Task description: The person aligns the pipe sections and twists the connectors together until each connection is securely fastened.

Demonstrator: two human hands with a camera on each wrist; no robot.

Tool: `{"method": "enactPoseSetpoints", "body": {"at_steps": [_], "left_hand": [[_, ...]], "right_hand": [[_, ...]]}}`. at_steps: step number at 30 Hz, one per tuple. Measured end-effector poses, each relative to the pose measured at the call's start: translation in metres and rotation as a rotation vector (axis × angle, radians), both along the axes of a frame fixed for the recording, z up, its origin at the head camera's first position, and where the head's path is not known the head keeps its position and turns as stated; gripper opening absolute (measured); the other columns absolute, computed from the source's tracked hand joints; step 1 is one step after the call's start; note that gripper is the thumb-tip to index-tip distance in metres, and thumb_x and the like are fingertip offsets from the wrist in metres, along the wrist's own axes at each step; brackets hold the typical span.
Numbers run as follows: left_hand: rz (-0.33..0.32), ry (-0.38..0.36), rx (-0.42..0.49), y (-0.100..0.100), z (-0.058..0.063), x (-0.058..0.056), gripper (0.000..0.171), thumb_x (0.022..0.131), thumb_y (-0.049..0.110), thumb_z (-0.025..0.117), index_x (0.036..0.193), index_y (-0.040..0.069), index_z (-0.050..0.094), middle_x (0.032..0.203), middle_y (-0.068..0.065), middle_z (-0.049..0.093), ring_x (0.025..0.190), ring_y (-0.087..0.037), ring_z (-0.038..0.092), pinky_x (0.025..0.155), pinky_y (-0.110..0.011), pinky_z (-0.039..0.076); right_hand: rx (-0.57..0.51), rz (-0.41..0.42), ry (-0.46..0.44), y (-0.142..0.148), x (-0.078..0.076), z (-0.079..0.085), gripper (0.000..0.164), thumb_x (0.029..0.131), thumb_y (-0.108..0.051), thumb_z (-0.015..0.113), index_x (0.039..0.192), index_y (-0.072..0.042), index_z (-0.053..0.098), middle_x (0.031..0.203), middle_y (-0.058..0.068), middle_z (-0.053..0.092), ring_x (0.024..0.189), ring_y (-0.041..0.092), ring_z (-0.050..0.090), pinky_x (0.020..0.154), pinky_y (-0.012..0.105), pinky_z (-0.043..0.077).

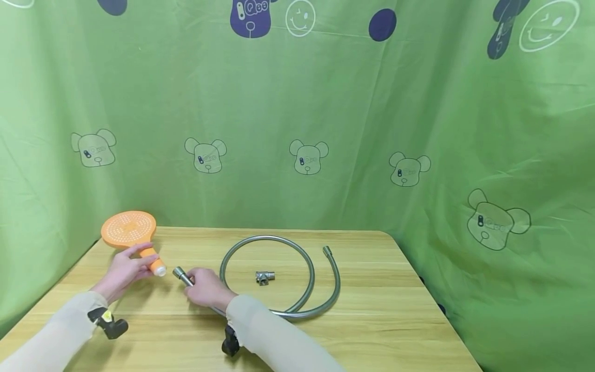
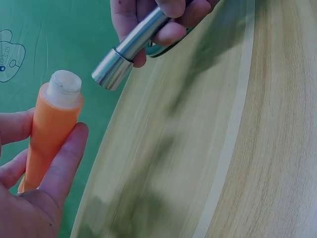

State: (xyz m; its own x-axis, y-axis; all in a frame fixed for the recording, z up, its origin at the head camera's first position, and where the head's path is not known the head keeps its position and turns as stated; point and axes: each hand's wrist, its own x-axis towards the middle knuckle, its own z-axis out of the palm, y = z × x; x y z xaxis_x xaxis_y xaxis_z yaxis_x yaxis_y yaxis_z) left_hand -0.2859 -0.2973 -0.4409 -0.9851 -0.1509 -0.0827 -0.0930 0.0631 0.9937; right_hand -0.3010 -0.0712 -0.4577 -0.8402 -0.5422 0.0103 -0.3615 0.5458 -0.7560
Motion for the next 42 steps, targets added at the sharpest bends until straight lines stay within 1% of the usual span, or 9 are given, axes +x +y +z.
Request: {"method": "enactPoseSetpoints", "body": {"at_steps": [3,9,11,16,24,28,33,37,42], "left_hand": [[0.005,-0.001,-0.001,0.001,0.0,0.001,0.068,0.099,0.006,0.062,0.156,-0.003,0.025,0.146,-0.037,0.032,0.082,-0.009,0.068,0.079,-0.025,0.061],[0.018,-0.006,-0.014,0.0,0.001,0.001,0.07,0.098,0.008,0.063,0.156,-0.002,0.025,0.146,-0.038,0.032,0.082,-0.009,0.068,0.079,-0.025,0.061],[0.018,-0.004,-0.02,0.0,0.001,0.001,0.071,0.099,0.008,0.063,0.157,-0.001,0.024,0.145,-0.039,0.032,0.083,-0.009,0.068,0.079,-0.025,0.061],[0.025,0.003,-0.039,0.001,0.0,-0.001,0.07,0.099,0.009,0.064,0.157,0.0,0.026,0.143,-0.037,0.036,0.082,-0.009,0.069,0.079,-0.025,0.061],[0.048,0.028,-0.054,0.001,0.0,-0.004,0.069,0.098,0.008,0.064,0.156,0.0,0.028,0.145,-0.038,0.036,0.083,-0.009,0.068,0.08,-0.025,0.061],[0.049,0.043,-0.076,0.0,0.001,-0.005,0.07,0.097,0.009,0.065,0.156,0.001,0.028,0.145,-0.039,0.036,0.084,-0.009,0.068,0.081,-0.026,0.06],[0.061,0.06,-0.08,0.003,0.003,-0.006,0.068,0.097,0.009,0.066,0.155,0.0,0.031,0.139,-0.035,0.042,0.082,-0.008,0.068,0.08,-0.025,0.06],[0.067,0.066,-0.059,0.006,0.004,-0.006,0.067,0.097,0.008,0.066,0.154,-0.001,0.032,0.135,-0.032,0.044,0.081,-0.007,0.068,0.079,-0.024,0.061],[0.069,0.085,-0.045,0.011,0.003,-0.006,0.065,0.097,0.006,0.065,0.153,-0.001,0.033,0.136,-0.033,0.043,0.08,-0.006,0.068,0.077,-0.023,0.06]], "right_hand": [[-0.017,-0.006,-0.015,-0.001,0.001,0.0,0.035,0.091,-0.01,0.067,0.126,-0.007,0.065,0.078,-0.005,0.058,0.06,0.007,0.051,0.052,0.02,0.044],[-0.035,-0.014,0.022,-0.005,0.0,0.001,0.024,0.096,-0.024,0.067,0.114,-0.009,0.07,0.066,-0.006,0.052,0.052,0.006,0.043,0.044,0.02,0.036],[-0.042,-0.019,0.03,-0.007,0.0,0.001,0.024,0.098,-0.028,0.066,0.114,-0.01,0.07,0.064,-0.004,0.055,0.049,0.006,0.041,0.043,0.02,0.034],[-0.062,-0.024,0.01,-0.01,-0.001,0.001,0.027,0.1,-0.029,0.062,0.119,-0.011,0.069,0.071,0.004,0.067,0.046,0.006,0.042,0.039,0.02,0.033],[-0.111,-0.017,0.016,-0.015,0.002,0.005,0.017,0.101,-0.019,0.06,0.108,-0.007,0.069,0.08,0.002,0.069,0.053,0.005,0.045,0.045,0.019,0.036],[-0.124,-0.034,-0.013,-0.018,0.003,0.007,0.018,0.101,-0.022,0.061,0.108,-0.008,0.07,0.081,0.006,0.07,0.051,0.006,0.044,0.042,0.02,0.035],[-0.144,-0.04,-0.057,-0.018,0.003,0.008,0.019,0.101,-0.026,0.061,0.107,-0.01,0.07,0.079,0.009,0.067,0.049,0.007,0.043,0.039,0.02,0.034],[-0.136,-0.045,-0.036,-0.02,0.003,0.007,0.018,0.101,-0.026,0.061,0.101,-0.011,0.071,0.071,0.002,0.063,0.049,0.007,0.042,0.04,0.02,0.034],[-0.119,-0.071,0.011,-0.022,0.003,0.005,0.017,0.101,-0.025,0.061,0.094,-0.013,0.07,0.066,-0.006,0.056,0.049,0.006,0.042,0.041,0.021,0.033]]}}
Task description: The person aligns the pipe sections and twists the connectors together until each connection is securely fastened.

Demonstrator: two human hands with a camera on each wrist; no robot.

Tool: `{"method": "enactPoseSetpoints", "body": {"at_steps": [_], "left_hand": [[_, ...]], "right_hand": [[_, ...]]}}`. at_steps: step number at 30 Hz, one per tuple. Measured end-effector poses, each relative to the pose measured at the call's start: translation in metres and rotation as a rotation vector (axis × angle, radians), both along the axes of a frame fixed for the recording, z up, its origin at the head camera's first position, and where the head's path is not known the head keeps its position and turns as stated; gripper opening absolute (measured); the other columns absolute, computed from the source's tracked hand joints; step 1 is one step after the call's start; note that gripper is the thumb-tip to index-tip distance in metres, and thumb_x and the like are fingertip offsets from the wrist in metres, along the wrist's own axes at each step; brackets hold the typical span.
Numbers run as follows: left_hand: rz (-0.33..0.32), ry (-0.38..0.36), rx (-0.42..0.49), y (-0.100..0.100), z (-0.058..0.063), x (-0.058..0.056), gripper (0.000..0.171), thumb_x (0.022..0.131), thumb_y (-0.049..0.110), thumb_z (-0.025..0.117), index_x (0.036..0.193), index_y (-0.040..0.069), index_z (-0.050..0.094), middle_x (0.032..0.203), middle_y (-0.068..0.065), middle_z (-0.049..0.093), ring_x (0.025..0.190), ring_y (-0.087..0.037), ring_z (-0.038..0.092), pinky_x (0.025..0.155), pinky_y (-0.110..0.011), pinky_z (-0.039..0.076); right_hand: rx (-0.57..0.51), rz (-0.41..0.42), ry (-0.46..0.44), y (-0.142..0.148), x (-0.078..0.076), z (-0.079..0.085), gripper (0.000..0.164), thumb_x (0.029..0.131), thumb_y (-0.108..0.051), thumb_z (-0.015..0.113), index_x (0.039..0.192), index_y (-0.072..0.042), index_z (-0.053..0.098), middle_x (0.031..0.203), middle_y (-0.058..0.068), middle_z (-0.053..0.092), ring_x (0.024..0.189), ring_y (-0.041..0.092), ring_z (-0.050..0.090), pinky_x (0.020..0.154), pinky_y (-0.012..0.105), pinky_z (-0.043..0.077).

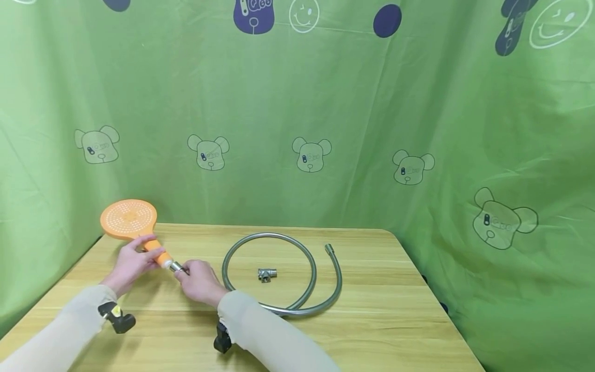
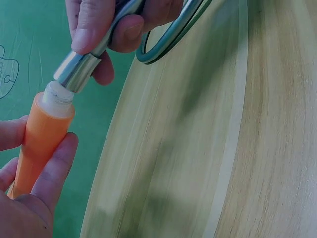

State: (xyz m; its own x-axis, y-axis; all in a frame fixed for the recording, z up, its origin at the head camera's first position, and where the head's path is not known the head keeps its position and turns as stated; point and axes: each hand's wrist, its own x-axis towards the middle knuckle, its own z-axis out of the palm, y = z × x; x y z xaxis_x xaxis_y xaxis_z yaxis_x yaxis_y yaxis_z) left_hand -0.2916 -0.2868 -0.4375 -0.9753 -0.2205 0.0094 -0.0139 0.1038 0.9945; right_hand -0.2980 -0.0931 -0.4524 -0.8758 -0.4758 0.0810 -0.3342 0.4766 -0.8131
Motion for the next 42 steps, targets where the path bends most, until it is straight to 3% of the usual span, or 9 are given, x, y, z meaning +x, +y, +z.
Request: {"method": "enactPoseSetpoints", "body": {"at_steps": [6,20,27,33,42], "left_hand": [[0.006,0.021,0.009,0.006,-0.001,-0.001,0.064,0.096,0.004,0.065,0.152,-0.002,0.034,0.141,-0.035,0.038,0.079,-0.006,0.067,0.077,-0.023,0.06],[0.055,0.043,-0.001,0.012,-0.001,0.003,0.062,0.096,0.004,0.066,0.151,-0.002,0.036,0.135,-0.032,0.044,0.08,-0.005,0.066,0.077,-0.023,0.061],[0.117,0.059,0.015,0.016,0.001,0.004,0.06,0.094,0.001,0.067,0.147,0.0,0.039,0.118,-0.022,0.045,0.078,-0.006,0.064,0.076,-0.022,0.06],[0.131,0.07,0.068,0.021,0.001,0.004,0.06,0.094,-0.001,0.066,0.147,0.001,0.037,0.118,-0.02,0.044,0.081,-0.008,0.063,0.08,-0.024,0.06],[0.143,0.088,0.028,0.021,-0.003,0.003,0.059,0.093,0.0,0.068,0.145,0.002,0.039,0.113,-0.018,0.045,0.081,-0.008,0.062,0.078,-0.023,0.06]], "right_hand": [[0.015,-0.019,0.037,0.0,0.001,0.0,0.017,0.101,-0.026,0.062,0.091,-0.013,0.068,0.067,-0.007,0.056,0.05,0.006,0.043,0.042,0.021,0.034],[0.068,-0.039,0.075,-0.003,0.004,0.001,0.017,0.101,-0.027,0.061,0.092,-0.013,0.066,0.066,-0.006,0.054,0.051,0.007,0.045,0.043,0.022,0.038],[0.026,-0.03,0.012,-0.003,0.001,0.001,0.02,0.103,-0.027,0.056,0.092,-0.013,0.064,0.066,-0.004,0.052,0.051,0.008,0.043,0.041,0.023,0.035],[-0.021,-0.006,-0.035,0.001,-0.003,0.001,0.025,0.104,-0.026,0.054,0.096,-0.006,0.066,0.066,-0.004,0.051,0.051,0.008,0.041,0.043,0.022,0.033],[-0.075,-0.006,-0.154,0.001,-0.004,0.005,0.028,0.104,-0.025,0.053,0.103,-0.002,0.069,0.065,-0.002,0.053,0.05,0.009,0.038,0.041,0.022,0.03]]}}
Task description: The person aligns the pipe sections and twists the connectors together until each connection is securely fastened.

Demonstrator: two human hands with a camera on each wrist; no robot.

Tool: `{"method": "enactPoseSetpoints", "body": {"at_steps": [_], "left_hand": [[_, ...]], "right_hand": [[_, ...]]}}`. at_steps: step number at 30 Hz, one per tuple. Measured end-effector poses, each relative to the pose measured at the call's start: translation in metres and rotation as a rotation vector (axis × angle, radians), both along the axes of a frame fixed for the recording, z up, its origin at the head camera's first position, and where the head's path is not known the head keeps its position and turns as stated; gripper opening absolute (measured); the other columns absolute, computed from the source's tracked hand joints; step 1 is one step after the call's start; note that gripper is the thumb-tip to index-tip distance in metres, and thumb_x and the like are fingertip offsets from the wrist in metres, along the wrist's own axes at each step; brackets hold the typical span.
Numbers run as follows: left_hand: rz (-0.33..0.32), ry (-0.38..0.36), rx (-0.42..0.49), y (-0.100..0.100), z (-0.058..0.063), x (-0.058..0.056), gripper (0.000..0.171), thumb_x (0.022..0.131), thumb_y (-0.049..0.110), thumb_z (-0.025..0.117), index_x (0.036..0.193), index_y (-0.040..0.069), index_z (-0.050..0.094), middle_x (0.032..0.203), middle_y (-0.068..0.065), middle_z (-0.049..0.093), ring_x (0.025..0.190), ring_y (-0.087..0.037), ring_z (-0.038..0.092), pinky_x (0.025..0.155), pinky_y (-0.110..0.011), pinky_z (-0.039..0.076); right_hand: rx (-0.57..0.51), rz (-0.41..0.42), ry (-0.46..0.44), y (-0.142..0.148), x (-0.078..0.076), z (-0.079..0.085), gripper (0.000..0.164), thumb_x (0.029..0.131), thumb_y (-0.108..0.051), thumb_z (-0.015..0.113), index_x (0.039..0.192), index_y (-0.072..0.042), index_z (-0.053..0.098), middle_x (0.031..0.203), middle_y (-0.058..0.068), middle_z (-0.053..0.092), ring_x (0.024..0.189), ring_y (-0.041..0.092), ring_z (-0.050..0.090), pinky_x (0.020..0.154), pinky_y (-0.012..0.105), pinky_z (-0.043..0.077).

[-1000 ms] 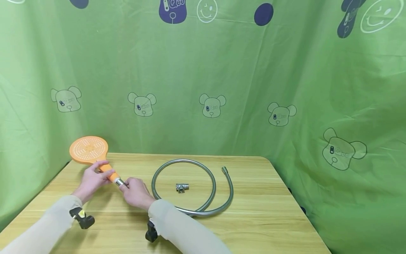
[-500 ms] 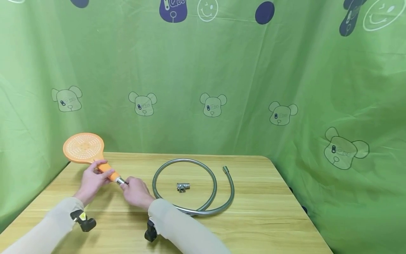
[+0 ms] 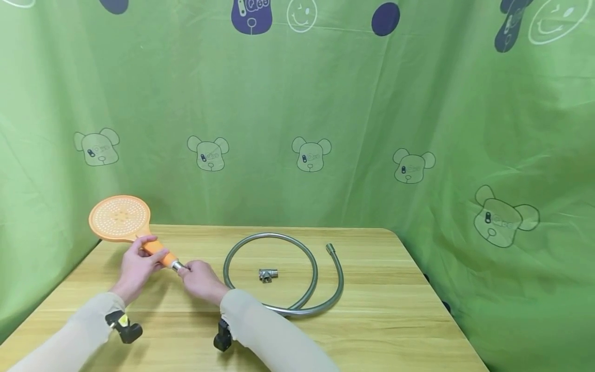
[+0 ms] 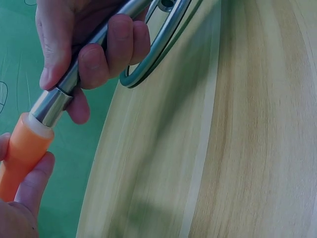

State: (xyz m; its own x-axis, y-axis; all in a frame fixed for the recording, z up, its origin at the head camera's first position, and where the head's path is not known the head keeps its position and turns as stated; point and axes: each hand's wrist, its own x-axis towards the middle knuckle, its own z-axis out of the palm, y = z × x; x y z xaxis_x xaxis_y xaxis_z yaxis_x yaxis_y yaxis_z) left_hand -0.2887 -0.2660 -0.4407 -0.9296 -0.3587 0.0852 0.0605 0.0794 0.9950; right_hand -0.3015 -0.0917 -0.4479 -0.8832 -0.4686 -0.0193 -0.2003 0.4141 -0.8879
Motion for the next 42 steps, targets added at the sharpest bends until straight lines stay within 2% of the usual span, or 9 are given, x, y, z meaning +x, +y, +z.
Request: {"method": "enactPoseSetpoints", "body": {"at_steps": [5,9,12,19,23,25,30,36,42], "left_hand": [[-0.001,0.006,-0.015,0.0008,-0.0005,-0.0009,0.058,0.094,0.002,0.068,0.144,0.002,0.039,0.114,-0.019,0.046,0.082,-0.008,0.062,0.079,-0.023,0.06],[-0.008,-0.007,-0.023,0.0017,-0.0003,-0.0001,0.057,0.095,0.002,0.067,0.145,0.003,0.039,0.119,-0.021,0.046,0.084,-0.008,0.062,0.08,-0.022,0.06],[-0.009,-0.009,-0.018,0.0032,-0.0002,0.0003,0.057,0.095,0.002,0.066,0.145,0.002,0.039,0.12,-0.021,0.045,0.084,-0.008,0.061,0.079,-0.022,0.06],[-0.018,-0.009,-0.021,0.0049,0.0017,0.0008,0.059,0.095,0.003,0.066,0.147,0.002,0.038,0.119,-0.021,0.044,0.083,-0.007,0.061,0.079,-0.021,0.06],[-0.029,-0.003,-0.016,0.0041,0.0018,0.0005,0.059,0.096,0.003,0.066,0.147,0.002,0.037,0.121,-0.022,0.044,0.083,-0.007,0.062,0.079,-0.021,0.06],[-0.036,0.0,-0.017,0.0037,0.0017,0.0013,0.058,0.096,0.003,0.065,0.147,0.002,0.036,0.122,-0.023,0.044,0.083,-0.006,0.063,0.079,-0.022,0.06],[-0.042,-0.004,-0.03,0.0027,0.0005,0.004,0.057,0.097,0.004,0.065,0.147,0.001,0.037,0.124,-0.025,0.044,0.085,-0.007,0.063,0.081,-0.022,0.06],[-0.034,0.0,-0.034,0.0034,0.0,0.0032,0.057,0.096,0.004,0.066,0.146,0.001,0.037,0.123,-0.024,0.046,0.085,-0.007,0.063,0.081,-0.023,0.06],[-0.03,0.011,-0.045,0.0039,0.0015,0.0027,0.058,0.096,0.005,0.066,0.146,0.002,0.037,0.123,-0.024,0.047,0.086,-0.007,0.062,0.081,-0.022,0.06]], "right_hand": [[-0.029,-0.046,-0.015,0.0012,-0.0003,-0.0008,0.017,0.102,-0.028,0.058,0.103,-0.01,0.06,0.075,0.0,0.059,0.055,0.01,0.042,0.044,0.023,0.033],[-0.036,-0.045,0.0,0.002,-0.0009,-0.0021,0.015,0.102,-0.027,0.059,0.098,-0.013,0.057,0.075,-0.001,0.059,0.056,0.01,0.043,0.045,0.023,0.033],[-0.028,-0.029,0.012,0.0021,-0.0026,-0.0028,0.018,0.104,-0.027,0.055,0.094,-0.012,0.059,0.072,0.0,0.058,0.054,0.01,0.042,0.044,0.023,0.033],[-0.044,0.01,-0.004,0.0035,-0.0038,-0.0009,0.037,0.108,-0.026,0.043,0.094,-0.001,0.066,0.062,-0.001,0.051,0.047,0.01,0.034,0.039,0.023,0.026],[-0.057,-0.019,-0.023,0.0028,-0.0026,0.0004,0.042,0.105,-0.038,0.051,0.09,-0.004,0.069,0.063,0.002,0.055,0.048,0.011,0.035,0.04,0.025,0.026],[-0.051,-0.032,-0.02,0.0016,-0.0022,0.0001,0.039,0.1,-0.04,0.059,0.088,-0.005,0.071,0.062,0.001,0.054,0.049,0.011,0.036,0.041,0.025,0.026],[-0.035,-0.026,0.002,-0.0006,-0.0027,-0.0036,0.027,0.093,-0.031,0.071,0.087,-0.005,0.072,0.059,-0.005,0.048,0.049,0.009,0.036,0.041,0.025,0.026],[-0.051,-0.047,-0.027,0.0017,-0.0009,-0.0024,0.019,0.094,-0.03,0.071,0.097,-0.016,0.058,0.071,-0.002,0.056,0.052,0.01,0.041,0.041,0.024,0.031],[-0.027,-0.05,0.0,0.0018,-0.0009,-0.0002,0.024,0.1,-0.037,0.061,0.092,-0.014,0.059,0.073,-0.001,0.058,0.054,0.011,0.042,0.043,0.025,0.032]]}}
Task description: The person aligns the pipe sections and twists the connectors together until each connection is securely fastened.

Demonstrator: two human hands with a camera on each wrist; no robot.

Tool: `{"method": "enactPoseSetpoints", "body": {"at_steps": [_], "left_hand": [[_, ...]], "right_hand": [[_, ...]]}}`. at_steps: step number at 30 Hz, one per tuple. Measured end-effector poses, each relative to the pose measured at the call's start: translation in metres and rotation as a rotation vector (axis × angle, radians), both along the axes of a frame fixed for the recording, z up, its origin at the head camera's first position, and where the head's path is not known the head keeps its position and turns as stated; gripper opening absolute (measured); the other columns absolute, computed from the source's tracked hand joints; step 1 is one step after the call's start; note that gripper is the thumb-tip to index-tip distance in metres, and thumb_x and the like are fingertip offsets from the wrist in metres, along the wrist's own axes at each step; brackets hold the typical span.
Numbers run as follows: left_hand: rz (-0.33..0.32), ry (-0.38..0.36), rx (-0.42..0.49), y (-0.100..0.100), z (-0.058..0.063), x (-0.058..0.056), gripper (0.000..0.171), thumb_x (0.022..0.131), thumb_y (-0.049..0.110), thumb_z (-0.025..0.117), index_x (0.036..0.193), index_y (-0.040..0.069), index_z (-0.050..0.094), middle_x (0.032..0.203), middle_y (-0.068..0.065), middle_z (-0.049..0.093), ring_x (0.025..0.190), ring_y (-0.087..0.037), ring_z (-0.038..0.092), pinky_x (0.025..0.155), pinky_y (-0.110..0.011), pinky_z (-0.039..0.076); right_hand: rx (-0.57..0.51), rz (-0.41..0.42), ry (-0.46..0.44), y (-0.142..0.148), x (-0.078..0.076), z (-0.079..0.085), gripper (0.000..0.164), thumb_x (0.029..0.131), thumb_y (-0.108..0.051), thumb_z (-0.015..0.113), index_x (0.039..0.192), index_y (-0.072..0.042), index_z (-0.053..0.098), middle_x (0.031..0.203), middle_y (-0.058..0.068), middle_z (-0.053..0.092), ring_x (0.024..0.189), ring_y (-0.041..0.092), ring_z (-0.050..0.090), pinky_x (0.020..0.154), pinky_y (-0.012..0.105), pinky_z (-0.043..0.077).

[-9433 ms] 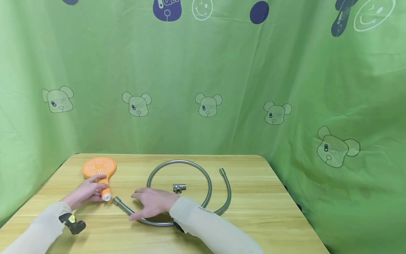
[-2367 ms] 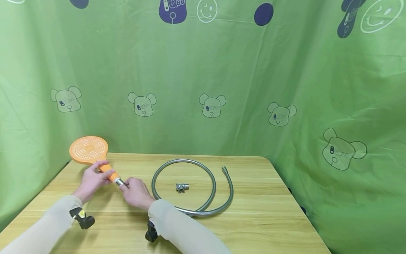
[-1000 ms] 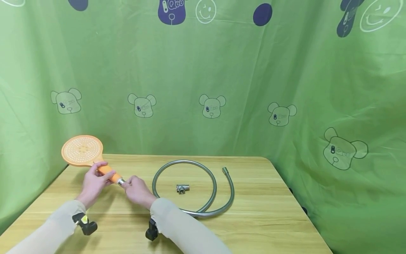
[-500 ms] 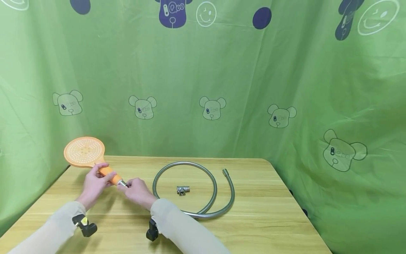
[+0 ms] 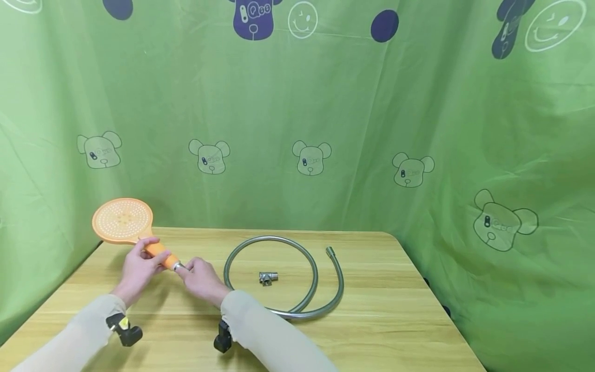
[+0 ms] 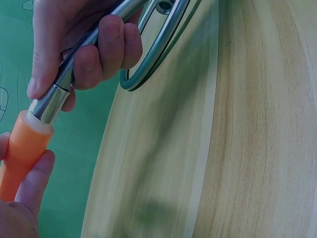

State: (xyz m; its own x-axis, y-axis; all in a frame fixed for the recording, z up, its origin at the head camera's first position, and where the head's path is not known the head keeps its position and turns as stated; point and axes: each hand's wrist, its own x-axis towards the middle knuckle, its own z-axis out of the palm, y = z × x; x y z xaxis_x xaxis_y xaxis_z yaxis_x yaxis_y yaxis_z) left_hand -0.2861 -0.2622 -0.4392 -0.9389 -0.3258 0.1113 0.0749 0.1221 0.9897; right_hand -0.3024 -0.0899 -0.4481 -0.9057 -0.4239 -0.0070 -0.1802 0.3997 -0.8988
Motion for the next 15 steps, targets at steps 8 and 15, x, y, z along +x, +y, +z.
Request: {"method": "enactPoseSetpoints", "body": {"at_steps": [8,15], "left_hand": [[0.0,-0.006,0.015,-0.0017,-0.0008,0.0005,0.058,0.096,0.004,0.067,0.146,0.001,0.037,0.125,-0.025,0.046,0.083,-0.005,0.062,0.079,-0.021,0.06],[-0.002,-0.008,0.017,-0.0028,-0.0006,-0.0013,0.058,0.096,0.005,0.067,0.146,0.001,0.038,0.123,-0.024,0.045,0.084,-0.006,0.062,0.079,-0.021,0.06]], "right_hand": [[-0.03,0.033,-0.018,-0.0044,-0.0013,-0.0002,0.036,0.106,-0.031,0.049,0.096,-0.003,0.07,0.062,-0.002,0.052,0.048,0.01,0.036,0.04,0.023,0.027],[-0.062,0.012,-0.051,-0.0049,-0.0025,0.0017,0.023,0.106,-0.033,0.05,0.096,-0.014,0.059,0.065,-0.001,0.056,0.05,0.01,0.039,0.041,0.023,0.028]]}}
